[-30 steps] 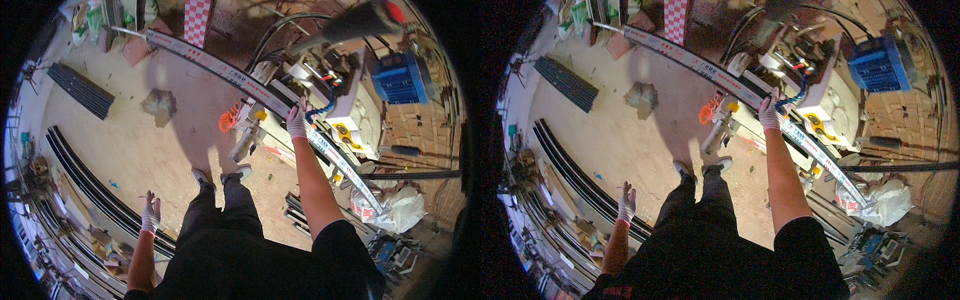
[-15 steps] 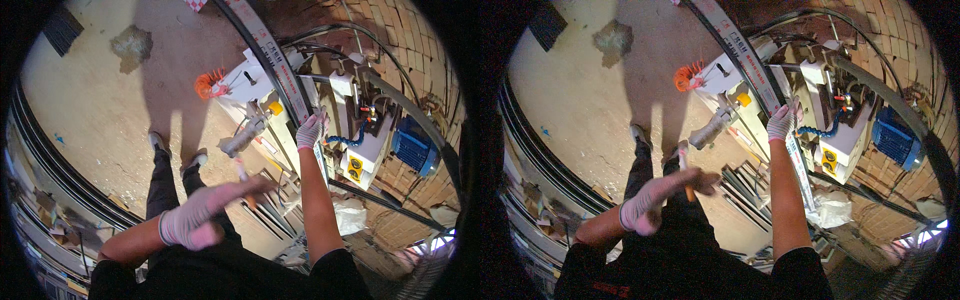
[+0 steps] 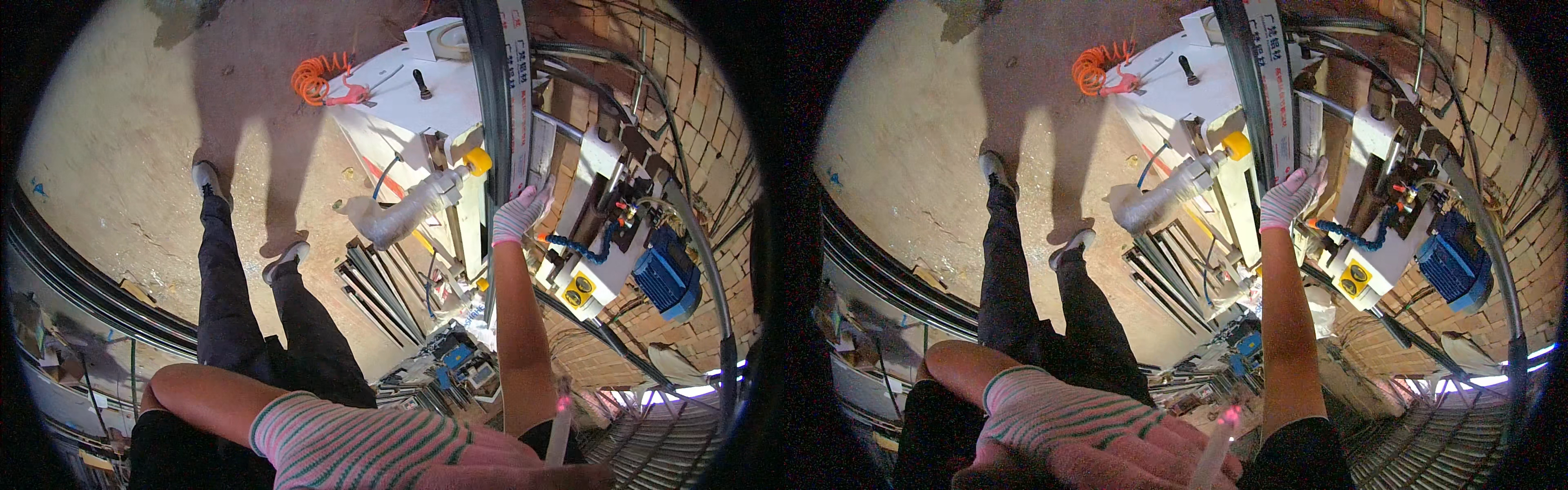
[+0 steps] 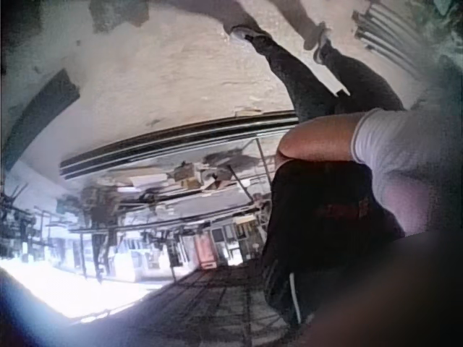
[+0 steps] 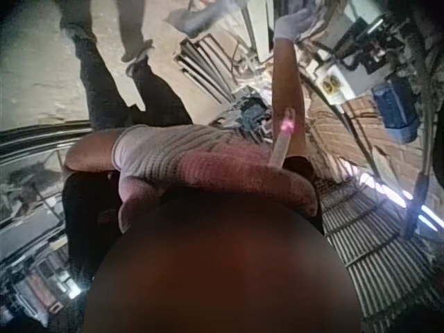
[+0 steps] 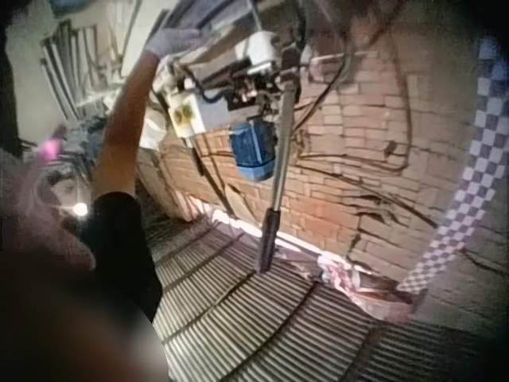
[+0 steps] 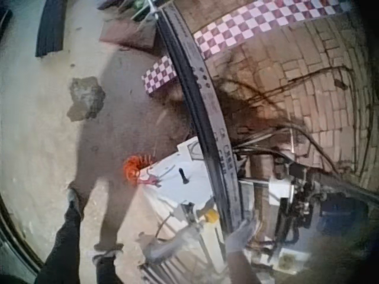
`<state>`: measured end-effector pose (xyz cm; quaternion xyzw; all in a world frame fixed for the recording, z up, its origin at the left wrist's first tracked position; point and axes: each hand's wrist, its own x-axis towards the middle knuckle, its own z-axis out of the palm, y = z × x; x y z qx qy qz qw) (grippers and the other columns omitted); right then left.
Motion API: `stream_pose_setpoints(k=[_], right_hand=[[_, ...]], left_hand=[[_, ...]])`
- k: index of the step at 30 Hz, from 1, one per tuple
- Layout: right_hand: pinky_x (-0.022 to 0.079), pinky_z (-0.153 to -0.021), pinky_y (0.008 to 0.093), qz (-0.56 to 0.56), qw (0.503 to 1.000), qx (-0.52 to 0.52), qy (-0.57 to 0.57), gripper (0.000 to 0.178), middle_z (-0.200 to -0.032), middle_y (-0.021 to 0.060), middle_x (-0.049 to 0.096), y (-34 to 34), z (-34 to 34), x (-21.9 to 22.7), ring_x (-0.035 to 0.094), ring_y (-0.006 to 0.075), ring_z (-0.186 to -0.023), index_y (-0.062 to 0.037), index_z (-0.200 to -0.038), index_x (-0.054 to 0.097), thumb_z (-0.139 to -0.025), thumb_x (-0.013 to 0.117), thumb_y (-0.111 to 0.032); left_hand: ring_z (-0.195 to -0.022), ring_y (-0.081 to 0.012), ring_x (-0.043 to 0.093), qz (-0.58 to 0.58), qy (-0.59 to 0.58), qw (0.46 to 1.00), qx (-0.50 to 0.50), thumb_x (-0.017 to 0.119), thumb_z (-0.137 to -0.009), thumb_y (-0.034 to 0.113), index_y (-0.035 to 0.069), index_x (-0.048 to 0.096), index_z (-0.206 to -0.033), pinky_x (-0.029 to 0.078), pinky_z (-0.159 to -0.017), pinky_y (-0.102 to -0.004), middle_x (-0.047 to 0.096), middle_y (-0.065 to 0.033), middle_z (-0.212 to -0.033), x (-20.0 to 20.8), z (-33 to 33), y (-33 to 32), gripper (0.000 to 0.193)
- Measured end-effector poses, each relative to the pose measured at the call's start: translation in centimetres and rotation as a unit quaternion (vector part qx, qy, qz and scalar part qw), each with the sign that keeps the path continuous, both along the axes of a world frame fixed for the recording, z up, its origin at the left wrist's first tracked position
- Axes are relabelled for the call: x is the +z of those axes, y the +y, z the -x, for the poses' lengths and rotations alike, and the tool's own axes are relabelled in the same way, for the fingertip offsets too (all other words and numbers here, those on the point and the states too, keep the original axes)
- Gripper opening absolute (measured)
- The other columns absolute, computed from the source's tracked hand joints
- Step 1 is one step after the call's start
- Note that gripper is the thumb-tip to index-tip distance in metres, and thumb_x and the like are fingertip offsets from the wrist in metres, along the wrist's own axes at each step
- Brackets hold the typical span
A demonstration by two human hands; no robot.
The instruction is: The person positions a long metal profile on a chop saw, secures it, and operates the saw to cut the profile. The person then removes the cut piece and repeats the process with another profile.
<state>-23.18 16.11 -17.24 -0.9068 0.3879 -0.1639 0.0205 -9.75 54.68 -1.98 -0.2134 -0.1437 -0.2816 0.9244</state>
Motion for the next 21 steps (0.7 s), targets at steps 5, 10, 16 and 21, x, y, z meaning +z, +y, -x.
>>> stream_pose_setpoints(k=[5, 10, 16, 21], right_hand=[[0.033, -0.114, 0.0531, -0.008, 0.999, 0.046, -0.021, 0.073, -0.142, 0.0299, 0.047, -0.6, 0.5, -0.4, 0.047, 0.0454, -0.131, 0.0013, -0.153, 0.04, -0.104, 0.039, -0.052], [0.033, -0.114, 0.0518, 0.023, 0.999, 0.033, 0.007, 0.074, -0.145, 0.0289, 0.044, -0.6, 0.8, -0.3, 0.046, 0.0431, -0.132, 0.0003, -0.154, 0.038, -0.105, 0.038, -0.055], [0.032, -0.117, 0.0507, -0.04, 0.998, 0.042, -0.026, 0.076, -0.146, 0.0287, 0.043, -0.5, 0.7, -0.4, 0.044, 0.0411, -0.136, 0.003, -0.155, 0.036, -0.105, 0.038, -0.055], [0.032, -0.119, 0.046, -0.065, 0.997, 0.021, -0.026, 0.076, -0.154, 0.0256, 0.038, 0.1, 0.2, 0.1, 0.042, 0.0368, -0.141, 0.0037, -0.157, 0.032, -0.103, 0.045, -0.049]], left_hand=[[-0.115, -0.044, 0.062, 0.021, 0.031, 0.994, 0.106, 0.049, -0.083, 0.09, -0.018, 0.033, -0.151, 0.051, -0.098, -0.0461, 0.056, -0.0323, -0.134, -0.6, -2.2, -0.7, 0.128], [-0.116, -0.0307, 0.063, -0.247, -0.061, 0.95, -0.18, 0.023, -0.101, 0.074, -0.005, 0.039, -0.153, 0.048, -0.103, -0.0437, 0.063, -0.0266, -0.129, -16.3, -4.2, -0.4, 0.095], [-0.105, -0.0221, 0.066, -0.687, -0.047, 0.722, -0.066, 0.036, -0.107, 0.059, 0.002, 0.052, -0.141, 0.054, -0.093, -0.0362, 0.068, -0.0157, -0.116, -37.0, -9.7, -13.6, 0.069], [-0.121, -0.0261, 0.061, -0.73, 0.009, 0.637, -0.246, 0.034, -0.105, 0.065, 0.004, 0.044, -0.151, 0.043, -0.109, -0.0419, 0.064, -0.0188, -0.131, -40.5, -11.2, -21.2, 0.077]])
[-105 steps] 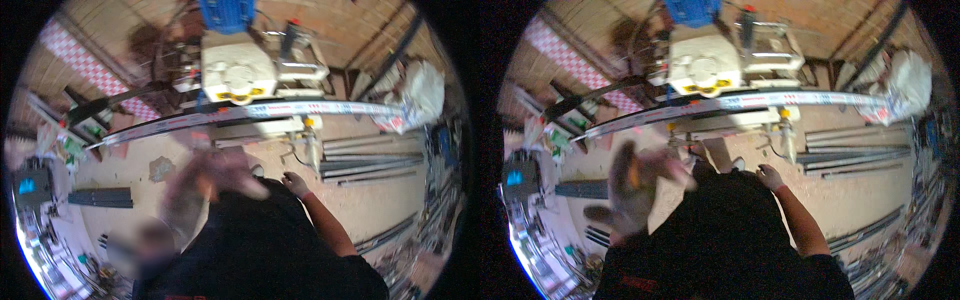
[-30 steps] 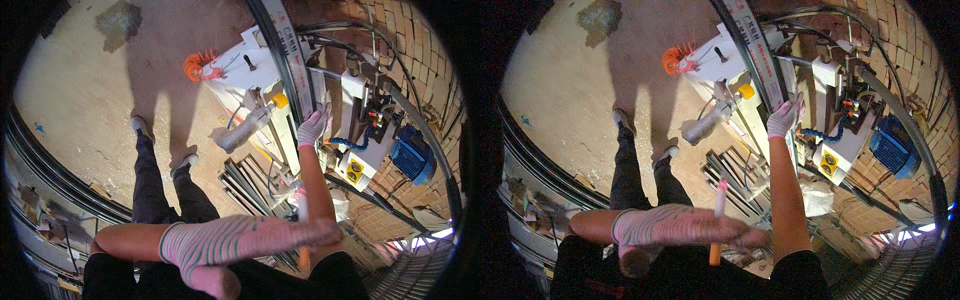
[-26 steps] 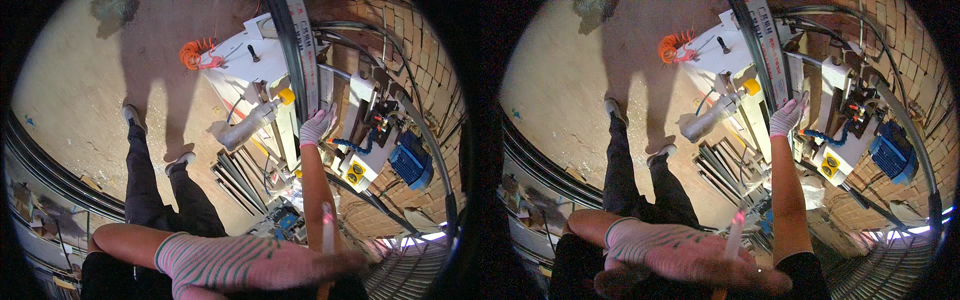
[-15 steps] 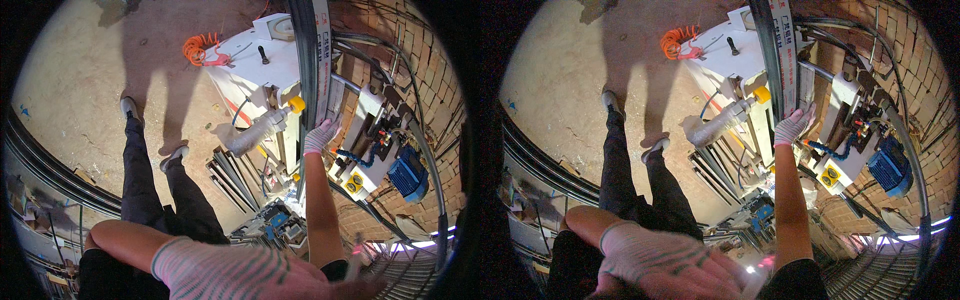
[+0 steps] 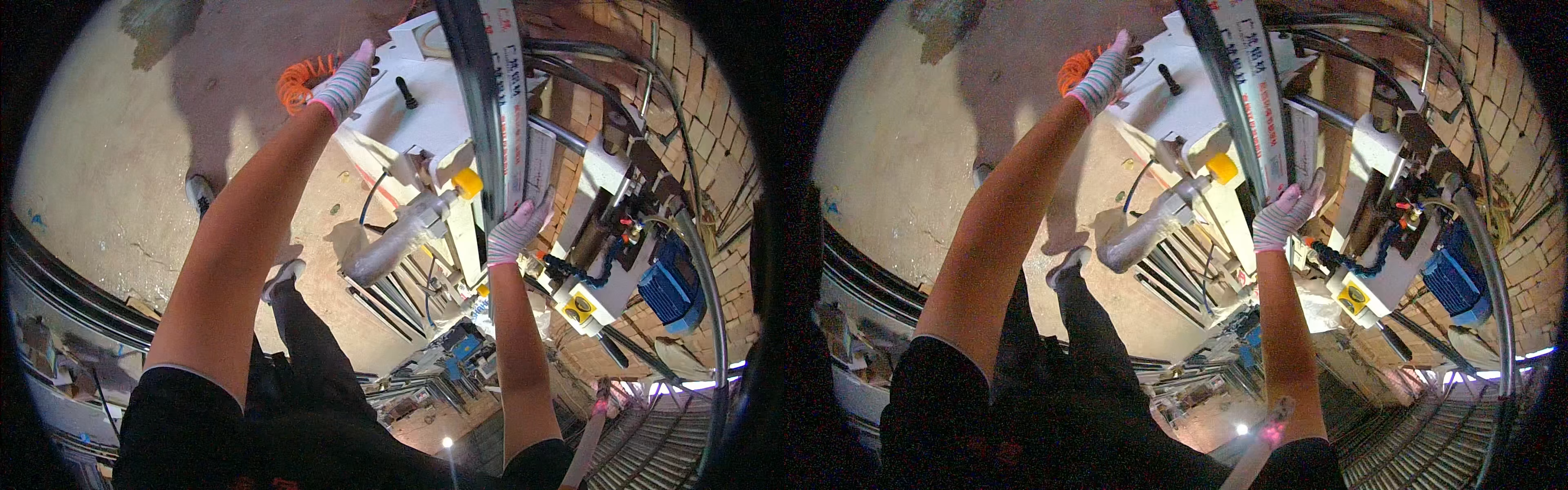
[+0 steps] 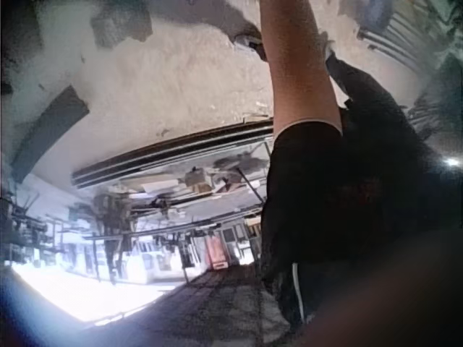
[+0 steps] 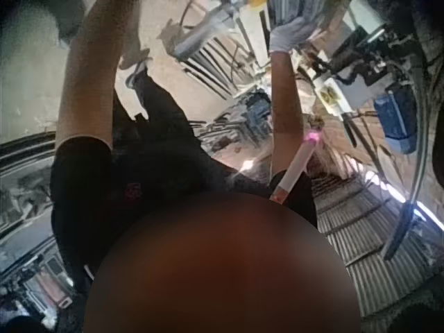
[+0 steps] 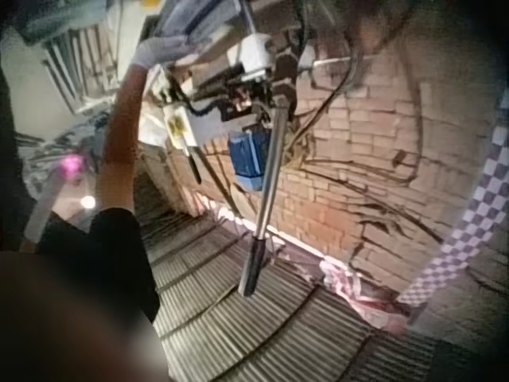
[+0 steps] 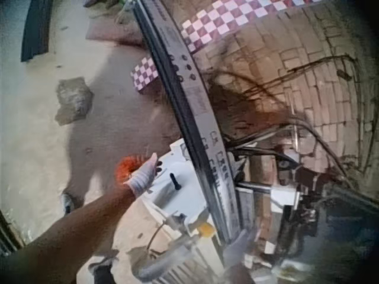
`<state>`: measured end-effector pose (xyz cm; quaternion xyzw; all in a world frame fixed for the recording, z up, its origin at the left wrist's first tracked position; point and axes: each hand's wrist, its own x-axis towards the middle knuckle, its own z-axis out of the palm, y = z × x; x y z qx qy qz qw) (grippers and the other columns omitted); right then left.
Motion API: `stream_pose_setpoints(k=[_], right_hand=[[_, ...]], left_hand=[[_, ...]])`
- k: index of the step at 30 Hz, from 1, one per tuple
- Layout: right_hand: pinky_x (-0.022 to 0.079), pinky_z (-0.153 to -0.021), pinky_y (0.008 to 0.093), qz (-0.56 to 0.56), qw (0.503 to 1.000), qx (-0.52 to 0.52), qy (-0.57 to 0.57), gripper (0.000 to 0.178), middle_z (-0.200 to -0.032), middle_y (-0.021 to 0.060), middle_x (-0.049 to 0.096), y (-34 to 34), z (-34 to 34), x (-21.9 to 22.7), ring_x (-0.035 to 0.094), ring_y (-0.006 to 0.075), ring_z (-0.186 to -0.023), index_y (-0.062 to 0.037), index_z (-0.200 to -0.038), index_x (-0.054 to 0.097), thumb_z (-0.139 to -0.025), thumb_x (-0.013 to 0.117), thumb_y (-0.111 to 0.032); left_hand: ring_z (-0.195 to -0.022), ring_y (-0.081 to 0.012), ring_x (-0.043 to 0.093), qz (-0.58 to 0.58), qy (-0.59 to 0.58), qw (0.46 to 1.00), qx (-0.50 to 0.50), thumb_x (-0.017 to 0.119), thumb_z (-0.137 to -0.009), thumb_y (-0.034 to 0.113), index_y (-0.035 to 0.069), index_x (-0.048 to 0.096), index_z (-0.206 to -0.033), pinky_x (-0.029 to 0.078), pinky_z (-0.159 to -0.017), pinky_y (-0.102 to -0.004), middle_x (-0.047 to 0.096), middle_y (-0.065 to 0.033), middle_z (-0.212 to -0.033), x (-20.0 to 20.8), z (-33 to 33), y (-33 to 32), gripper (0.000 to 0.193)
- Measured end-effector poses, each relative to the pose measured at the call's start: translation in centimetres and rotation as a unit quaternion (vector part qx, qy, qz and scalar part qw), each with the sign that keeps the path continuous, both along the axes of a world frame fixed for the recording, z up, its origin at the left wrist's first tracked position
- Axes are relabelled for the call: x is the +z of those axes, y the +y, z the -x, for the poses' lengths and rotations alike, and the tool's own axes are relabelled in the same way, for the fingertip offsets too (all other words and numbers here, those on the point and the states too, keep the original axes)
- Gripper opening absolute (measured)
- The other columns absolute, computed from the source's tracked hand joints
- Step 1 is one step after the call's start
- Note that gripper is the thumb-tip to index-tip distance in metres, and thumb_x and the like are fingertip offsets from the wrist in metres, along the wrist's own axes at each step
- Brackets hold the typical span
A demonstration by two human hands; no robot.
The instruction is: The person positions a long metal profile on a chop saw, secures it, and operates the saw to cut the profile. The person then removes the cut piece and repeats the process with another profile.
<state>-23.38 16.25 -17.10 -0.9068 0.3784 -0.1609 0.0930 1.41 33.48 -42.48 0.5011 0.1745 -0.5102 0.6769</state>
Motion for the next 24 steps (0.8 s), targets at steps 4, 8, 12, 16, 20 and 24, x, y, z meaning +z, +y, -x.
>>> stream_pose_setpoints(k=[4, 8, 12, 16, 20, 24], right_hand=[[0.033, -0.116, 0.0473, 0.0, 1.0, -0.02, -0.008, 0.063, -0.147, 0.0278, 0.043, 0.6, -0.3, 0.0, 0.047, 0.0396, -0.132, -0.0011, -0.156, 0.038, -0.101, 0.041, -0.032], [0.032, -0.116, 0.0451, 0.028, 0.999, -0.002, 0.02, 0.065, -0.149, 0.0282, 0.042, 0.5, -0.3, 0.2, 0.046, 0.0389, -0.135, -0.0002, -0.156, 0.038, -0.101, 0.04, -0.034], [0.031, -0.117, 0.0454, 0.031, 0.999, -0.019, 0.03, 0.067, -0.151, 0.0298, 0.042, 0.6, -0.3, 0.4, 0.044, 0.0394, -0.138, 0.0012, -0.156, 0.037, -0.102, 0.039, -0.038], [0.034, -0.116, 0.045, -0.019, 0.999, -0.025, -0.021, 0.068, -0.148, 0.0302, 0.045, 1.2, -1.0, 0.3, 0.048, 0.0396, -0.135, 0.0025, -0.156, 0.036, -0.102, 0.04, -0.038], [0.035, -0.116, 0.0447, -0.024, 0.999, -0.019, -0.028, 0.07, -0.148, 0.0295, 0.046, 1.6, -1.3, 0.4, 0.05, 0.0392, -0.132, 0.0038, -0.156, 0.035, -0.1, 0.041, -0.037], [0.033, -0.118, 0.0454, -0.005, 1.0, -0.012, -0.001, 0.073, -0.151, 0.0278, 0.044, 1.2, -1.2, 0.6, 0.046, 0.0381, -0.137, 0.0046, -0.155, 0.036, -0.101, 0.043, -0.044]], left_hand=[[-0.136, -0.0315, 0.048, 0.163, 0.002, 0.985, -0.053, 0.02, -0.106, 0.066, 0.008, 0.036, -0.158, 0.026, -0.117, -0.0511, 0.054, -0.0137, -0.148, 1.4, -0.5, -2.0, 0.08], [-0.153, -0.0351, 0.033, 0.196, 0.041, 0.98, -0.006, 0.019, -0.101, 0.076, 0.021, 0.022, -0.165, 0.012, -0.122, -0.0656, 0.039, -0.0111, -0.164, 1.3, -0.4, -1.4, 0.085], [-0.148, -0.0384, 0.039, 0.238, 0.079, 0.965, 0.073, 0.026, -0.103, 0.072, 0.014, 0.021, -0.165, 0.019, -0.126, -0.0506, 0.036, -0.021, -0.163, 0.9, 0.1, -0.5, 0.084], [-0.146, -0.04, 0.041, 0.267, 0.125, 0.947, 0.127, 0.031, -0.104, 0.069, 0.01, 0.021, -0.164, 0.021, -0.126, -0.0473, 0.031, -0.0223, -0.165, 2.0, 0.5, 0.3, 0.085], [-0.144, -0.0413, 0.044, 0.279, 0.12, 0.946, 0.117, 0.033, -0.104, 0.068, 0.011, 0.019, -0.165, 0.024, -0.124, -0.0465, 0.033, -0.0217, -0.165, 3.1, 0.1, 0.6, 0.085], [-0.148, -0.038, 0.038, 0.248, 0.121, 0.948, 0.158, 0.034, -0.104, 0.067, 0.01, 0.022, -0.165, 0.014, -0.127, -0.0451, 0.034, -0.0187, -0.165, 2.3, -0.1, 0.7, 0.084]])
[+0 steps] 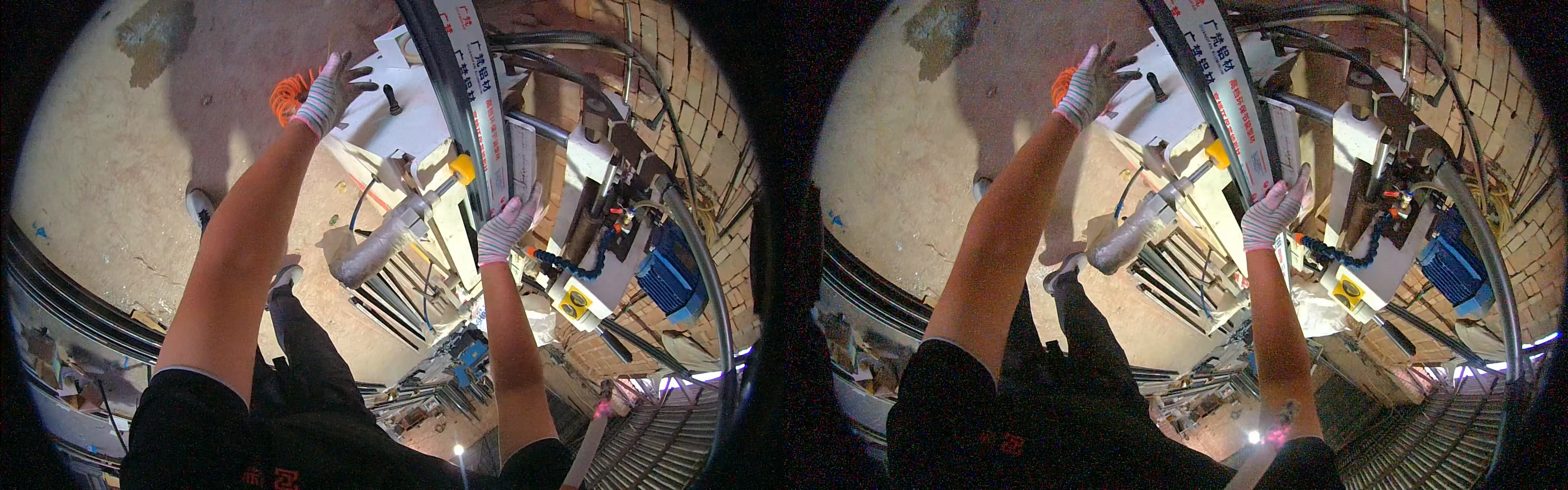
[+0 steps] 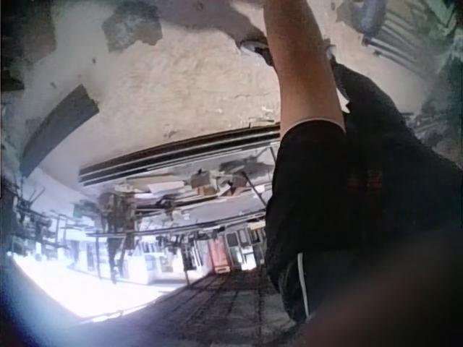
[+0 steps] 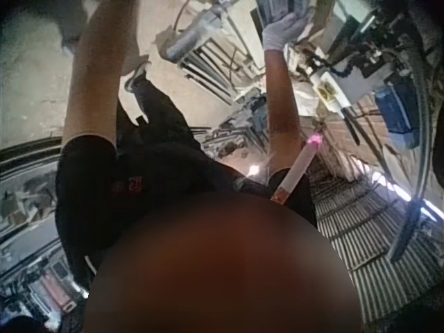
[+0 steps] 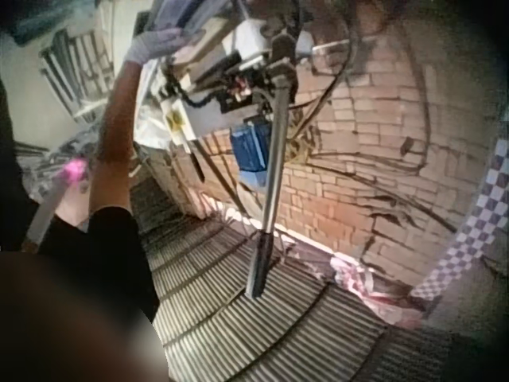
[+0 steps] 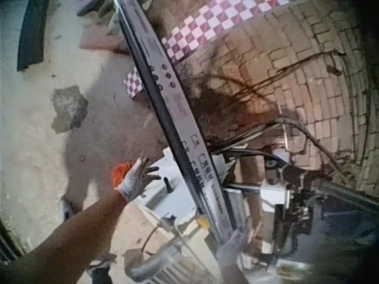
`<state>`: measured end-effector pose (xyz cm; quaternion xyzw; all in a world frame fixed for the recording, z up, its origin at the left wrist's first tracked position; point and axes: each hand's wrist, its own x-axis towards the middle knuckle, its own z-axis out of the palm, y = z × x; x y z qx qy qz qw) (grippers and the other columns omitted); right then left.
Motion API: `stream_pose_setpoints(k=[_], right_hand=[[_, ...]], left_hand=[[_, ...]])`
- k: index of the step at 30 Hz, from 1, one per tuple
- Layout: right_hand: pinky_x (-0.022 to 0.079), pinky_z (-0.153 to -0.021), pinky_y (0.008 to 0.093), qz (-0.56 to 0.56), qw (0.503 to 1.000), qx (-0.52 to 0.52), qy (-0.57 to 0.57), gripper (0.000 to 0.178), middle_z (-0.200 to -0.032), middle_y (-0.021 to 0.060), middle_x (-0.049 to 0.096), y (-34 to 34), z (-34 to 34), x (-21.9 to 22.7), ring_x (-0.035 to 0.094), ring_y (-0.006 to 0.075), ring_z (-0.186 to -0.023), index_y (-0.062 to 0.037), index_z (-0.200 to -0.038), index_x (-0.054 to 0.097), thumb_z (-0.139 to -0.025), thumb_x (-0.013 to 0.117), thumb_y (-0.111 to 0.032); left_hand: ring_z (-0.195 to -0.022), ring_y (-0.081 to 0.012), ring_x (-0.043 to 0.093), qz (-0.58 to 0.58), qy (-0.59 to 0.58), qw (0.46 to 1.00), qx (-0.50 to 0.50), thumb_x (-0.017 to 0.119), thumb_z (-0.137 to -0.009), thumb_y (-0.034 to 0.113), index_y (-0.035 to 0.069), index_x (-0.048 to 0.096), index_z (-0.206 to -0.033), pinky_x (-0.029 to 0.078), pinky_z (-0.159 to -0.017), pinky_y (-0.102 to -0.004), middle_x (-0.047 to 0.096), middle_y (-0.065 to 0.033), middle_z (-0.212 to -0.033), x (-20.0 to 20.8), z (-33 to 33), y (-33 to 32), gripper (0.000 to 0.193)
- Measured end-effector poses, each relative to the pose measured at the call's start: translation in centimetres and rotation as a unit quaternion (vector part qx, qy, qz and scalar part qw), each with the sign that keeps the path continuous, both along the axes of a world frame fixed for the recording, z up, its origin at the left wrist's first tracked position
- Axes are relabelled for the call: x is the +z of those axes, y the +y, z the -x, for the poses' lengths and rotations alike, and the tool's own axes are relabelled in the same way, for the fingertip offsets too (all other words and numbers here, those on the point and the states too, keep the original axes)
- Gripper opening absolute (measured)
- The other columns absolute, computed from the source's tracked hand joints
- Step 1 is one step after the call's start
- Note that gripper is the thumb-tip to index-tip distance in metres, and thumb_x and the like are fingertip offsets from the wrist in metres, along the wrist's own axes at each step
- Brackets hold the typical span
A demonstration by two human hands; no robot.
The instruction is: The person positions a long metal profile on a chop saw, secures it, and operates the saw to cut the profile. The person then removes the cut piece and repeats the process with another profile.
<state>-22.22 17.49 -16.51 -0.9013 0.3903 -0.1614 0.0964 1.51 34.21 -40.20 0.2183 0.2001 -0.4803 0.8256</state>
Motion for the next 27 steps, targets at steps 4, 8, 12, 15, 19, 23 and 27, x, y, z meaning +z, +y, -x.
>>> stream_pose_setpoints(k=[4, 8, 12, 15, 19, 23, 27], right_hand=[[0.032, -0.119, 0.0465, 0.0, 1.0, 0.011, -0.015, 0.074, -0.15, 0.0244, 0.043, -0.2, 0.4, -0.2, 0.044, 0.0372, -0.138, 0.0028, -0.154, 0.038, -0.104, 0.043, -0.052], [0.035, -0.113, 0.0502, 0.024, 1.0, -0.004, -0.001, 0.068, -0.146, 0.0293, 0.046, -0.4, 0.7, -0.4, 0.048, 0.0414, -0.131, -0.0003, -0.155, 0.039, -0.102, 0.042, -0.043], [0.033, -0.112, 0.0555, 0.099, 0.994, 0.037, 0.036, 0.065, -0.144, 0.033, 0.047, -0.9, 0.8, -0.4, 0.048, 0.046, -0.129, -0.0038, -0.155, 0.041, -0.102, 0.042, -0.04], [0.031, -0.11, 0.0585, 0.066, 0.997, 0.013, 0.034, 0.064, -0.137, 0.0309, 0.053, -0.9, 0.9, -0.5, 0.048, 0.048, -0.126, -0.0013, -0.154, 0.041, -0.1, 0.045, -0.036], [0.038, -0.104, 0.055, 0.136, 0.989, 0.022, 0.06, 0.059, -0.128, 0.0272, 0.056, -0.5, 0.7, -0.2, 0.05, 0.0441, -0.118, -0.0021, -0.149, 0.046, -0.094, 0.053, -0.022], [0.039, -0.108, 0.0549, 0.151, 0.984, -0.048, 0.082, 0.058, -0.137, 0.0254, 0.053, 0.8, -0.5, 0.5, 0.05, 0.0428, -0.124, -0.0064, -0.146, 0.048, -0.091, 0.058, -0.021], [0.038, -0.113, 0.051, 0.032, 0.997, -0.026, -0.071, 0.054, -0.149, 0.0254, 0.047, 7.7, 0.7, 1.3, 0.047, 0.0436, -0.133, -0.0025, -0.145, 0.048, -0.093, 0.057, -0.016]], left_hand=[[-0.151, -0.0331, 0.034, -0.063, -0.182, 0.981, -0.008, 0.033, -0.105, 0.065, 0.008, 0.027, -0.163, 0.012, -0.128, -0.0435, 0.036, -0.018, -0.164, -2.8, 0.5, 0.1, 0.081], [-0.151, -0.0314, 0.035, -0.004, -0.16, 0.987, 0.027, 0.032, -0.107, 0.061, 0.006, 0.034, -0.16, 0.013, -0.128, -0.0412, 0.04, -0.016, -0.162, -5.6, 1.3, 1.8, 0.076], [-0.15, -0.0307, 0.036, -0.015, -0.102, 0.993, 0.053, 0.029, -0.109, 0.058, 0.004, 0.038, -0.157, 0.014, -0.128, -0.0402, 0.044, -0.0146, -0.159, -5.0, 4.5, 6.7, 0.073], [-0.15, -0.0311, 0.035, -0.083, -0.104, 0.991, 0.013, 0.029, -0.109, 0.059, 0.001, 0.035, -0.158, 0.016, -0.128, -0.0423, 0.045, -0.0175, -0.157, -3.2, 6.9, 13.2, 0.076], [-0.146, -0.0314, 0.039, -0.136, -0.105, 0.985, -0.028, 0.032, -0.109, 0.059, 0.0, 0.033, -0.158, 0.021, -0.125, -0.043, 0.042, -0.0219, -0.158, 0.3, 9.5, 21.7, 0.077], [-0.138, -0.0338, 0.051, -0.196, -0.149, 0.967, -0.067, 0.034, -0.108, 0.061, 0.0, 0.04, -0.154, 0.025, -0.124, -0.044, 0.054, -0.0252, -0.148, 6.4, 7.6, 26.6, 0.077], [-0.141, -0.0325, 0.048, -0.164, -0.316, 0.93, -0.088, 0.035, -0.108, 0.061, 0.002, 0.039, -0.156, 0.027, -0.123, -0.0453, 0.051, -0.0233, -0.15, 18.0, 1.9, 26.9, 0.076]])
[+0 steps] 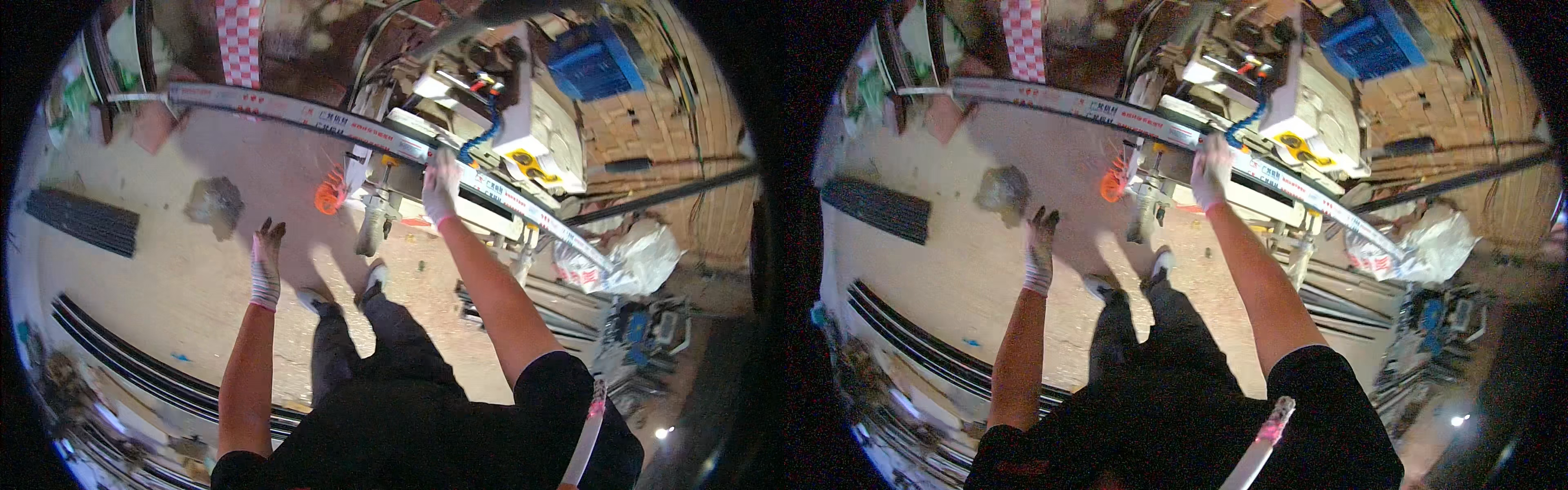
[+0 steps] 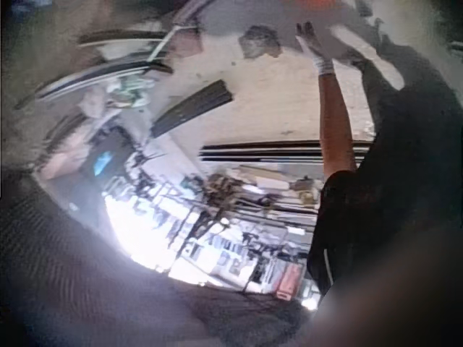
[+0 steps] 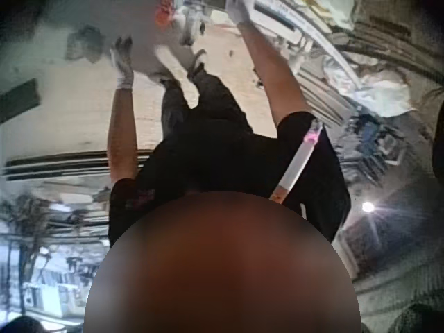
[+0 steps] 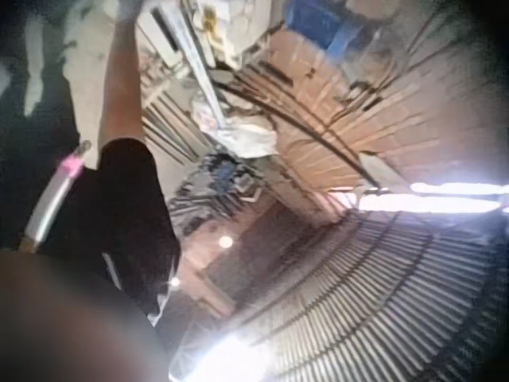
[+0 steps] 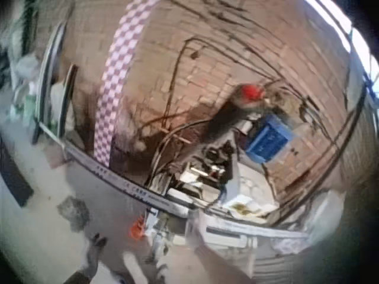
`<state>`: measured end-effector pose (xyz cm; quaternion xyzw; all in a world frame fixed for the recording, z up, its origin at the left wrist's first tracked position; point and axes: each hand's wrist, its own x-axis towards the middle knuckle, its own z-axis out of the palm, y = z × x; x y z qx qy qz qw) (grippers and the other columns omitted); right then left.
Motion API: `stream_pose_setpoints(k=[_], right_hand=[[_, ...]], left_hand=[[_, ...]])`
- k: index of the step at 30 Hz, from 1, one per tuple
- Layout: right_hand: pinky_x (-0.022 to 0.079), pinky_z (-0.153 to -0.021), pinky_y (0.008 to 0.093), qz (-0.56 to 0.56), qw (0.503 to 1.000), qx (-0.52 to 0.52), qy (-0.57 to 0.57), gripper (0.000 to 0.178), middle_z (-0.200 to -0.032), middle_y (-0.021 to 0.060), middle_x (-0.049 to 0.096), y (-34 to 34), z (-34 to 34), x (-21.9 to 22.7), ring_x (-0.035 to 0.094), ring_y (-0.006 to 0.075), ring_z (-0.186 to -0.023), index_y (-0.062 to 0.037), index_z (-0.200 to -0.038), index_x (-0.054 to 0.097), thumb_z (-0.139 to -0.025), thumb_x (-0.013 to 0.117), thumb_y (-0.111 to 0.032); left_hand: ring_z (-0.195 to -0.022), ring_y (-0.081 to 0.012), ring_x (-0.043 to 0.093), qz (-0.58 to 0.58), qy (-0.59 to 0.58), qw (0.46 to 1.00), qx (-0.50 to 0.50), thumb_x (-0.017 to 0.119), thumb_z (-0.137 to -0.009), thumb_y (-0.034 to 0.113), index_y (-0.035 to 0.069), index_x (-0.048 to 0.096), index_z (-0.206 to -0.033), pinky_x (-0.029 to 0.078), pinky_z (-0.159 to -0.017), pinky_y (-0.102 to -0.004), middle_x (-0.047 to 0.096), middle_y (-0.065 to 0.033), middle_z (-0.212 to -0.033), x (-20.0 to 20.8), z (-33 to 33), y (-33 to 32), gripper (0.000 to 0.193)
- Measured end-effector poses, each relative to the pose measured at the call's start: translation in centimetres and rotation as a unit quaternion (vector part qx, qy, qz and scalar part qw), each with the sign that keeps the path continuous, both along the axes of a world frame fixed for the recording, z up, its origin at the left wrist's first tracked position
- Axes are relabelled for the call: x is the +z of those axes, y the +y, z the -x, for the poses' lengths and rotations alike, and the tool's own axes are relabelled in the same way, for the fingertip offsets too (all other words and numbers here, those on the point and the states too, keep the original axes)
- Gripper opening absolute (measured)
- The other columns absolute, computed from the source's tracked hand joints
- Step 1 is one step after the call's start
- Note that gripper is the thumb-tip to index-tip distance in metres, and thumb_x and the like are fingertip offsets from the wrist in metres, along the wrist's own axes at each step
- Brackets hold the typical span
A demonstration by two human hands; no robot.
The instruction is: The person positions a long metal profile on a chop saw, secures it, and operates the saw to cut the profile. The person then removes the cut piece and repeats the process with another profile.
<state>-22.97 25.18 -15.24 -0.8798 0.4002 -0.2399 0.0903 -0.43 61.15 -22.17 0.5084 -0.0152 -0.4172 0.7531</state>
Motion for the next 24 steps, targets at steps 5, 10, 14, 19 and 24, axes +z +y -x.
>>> stream_pose_setpoints(k=[5, 10, 14, 19, 24], right_hand=[[0.037, -0.114, 0.0536, -0.066, 0.994, 0.084, -0.035, 0.053, -0.147, 0.0255, 0.048, 12.7, 8.4, 2.2, 0.046, 0.0476, -0.134, -0.001, -0.144, 0.05, -0.092, 0.056, -0.01], [0.034, -0.119, 0.0523, 0.014, 1.0, 0.012, -0.004, 0.056, -0.15, 0.0239, 0.047, 13.1, 18.7, 7.4, 0.045, 0.0405, -0.14, -0.0001, -0.146, 0.05, -0.092, 0.057, -0.011], [0.042, -0.112, 0.0404, -0.057, 0.954, -0.096, -0.278, 0.054, -0.146, 0.0207, 0.05, 5.2, 23.0, 15.0, 0.05, 0.0293, -0.134, 0.003, -0.152, 0.04, -0.109, 0.049, -0.029], [0.035, -0.118, 0.042, 0.018, 0.896, -0.119, -0.428, 0.056, -0.155, 0.017, 0.042, -6.1, 22.1, 24.3, 0.043, 0.0288, -0.141, 0.0001, -0.156, 0.036, -0.11, 0.048, -0.029], [0.042, -0.11, 0.0382, -0.01, 0.869, -0.059, -0.491, 0.064, -0.139, 0.0156, 0.057, -13.0, 18.3, 27.8, 0.055, 0.0235, -0.126, -0.0011, -0.154, 0.04, -0.107, 0.052, -0.042]], left_hand=[[-0.145, -0.0329, 0.043, 0.104, -0.174, 0.979, -0.027, 0.031, -0.109, 0.057, 0.001, 0.035, -0.157, 0.024, -0.125, -0.045, 0.046, -0.0214, -0.155, 18.3, -5.9, -7.1, 0.074], [-0.145, -0.0353, 0.044, 0.213, -0.325, 0.921, -0.006, 0.034, -0.107, 0.059, -0.002, 0.036, -0.155, 0.027, -0.124, -0.0473, 0.047, -0.025, -0.154, 35.9, -6.7, -15.8, 0.078], [-0.143, -0.0359, 0.046, 0.304, -0.327, 0.894, -0.038, 0.039, -0.103, 0.066, -0.003, 0.038, -0.154, 0.027, -0.125, -0.047, 0.05, -0.0267, -0.151, 45.7, -6.1, -21.6, 0.086], [-0.142, -0.04, 0.047, 0.291, -0.268, 0.9, -0.181, 0.035, -0.099, 0.076, -0.002, 0.038, -0.155, 0.046, -0.111, -0.0518, 0.047, -0.0247, -0.154, 47.8, -3.9, -26.7, 0.096], [-0.111, -0.0375, 0.064, 0.32, -0.271, 0.895, -0.15, 0.039, -0.099, 0.07, -0.003, 0.064, -0.128, 0.051, -0.097, -0.0532, 0.069, -0.02, -0.118, 45.9, -3.1, -27.1, 0.082]])
